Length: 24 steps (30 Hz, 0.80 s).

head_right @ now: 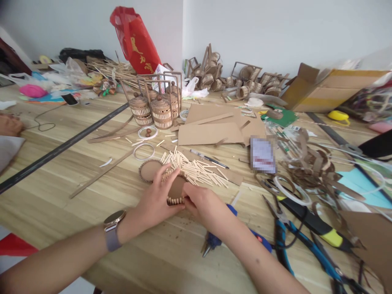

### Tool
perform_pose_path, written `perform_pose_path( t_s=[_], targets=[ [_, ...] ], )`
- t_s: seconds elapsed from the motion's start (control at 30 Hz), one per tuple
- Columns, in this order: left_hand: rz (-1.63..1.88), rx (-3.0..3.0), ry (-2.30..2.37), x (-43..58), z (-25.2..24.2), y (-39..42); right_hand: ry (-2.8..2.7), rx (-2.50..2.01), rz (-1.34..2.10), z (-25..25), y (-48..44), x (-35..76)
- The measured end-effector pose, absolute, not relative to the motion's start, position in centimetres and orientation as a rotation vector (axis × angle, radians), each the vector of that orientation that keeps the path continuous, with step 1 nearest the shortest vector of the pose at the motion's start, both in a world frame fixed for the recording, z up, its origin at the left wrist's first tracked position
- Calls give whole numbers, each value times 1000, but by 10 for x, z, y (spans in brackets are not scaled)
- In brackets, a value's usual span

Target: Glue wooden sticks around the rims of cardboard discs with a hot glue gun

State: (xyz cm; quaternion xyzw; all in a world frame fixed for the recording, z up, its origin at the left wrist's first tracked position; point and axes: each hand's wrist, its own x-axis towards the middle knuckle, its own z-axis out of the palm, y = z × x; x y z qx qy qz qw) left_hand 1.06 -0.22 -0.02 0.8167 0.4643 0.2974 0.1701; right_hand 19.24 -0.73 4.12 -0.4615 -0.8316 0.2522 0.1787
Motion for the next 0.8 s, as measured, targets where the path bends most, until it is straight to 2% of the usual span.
perform_pose_path(
  t_s=[0.4, 0.63, 0.8],
  targets=[
    [846, 2265, 1325, 11, 1, -1, -2405, -1353, 604, 40, -8, 192],
    [817, 2245, 1332, 8, 3, -2, -2375, -1409, 425, 74, -18, 219],
    [817, 2213, 1348, 7, 6, -3, -2498, -1693, 738, 85, -33, 268]
  ],
)
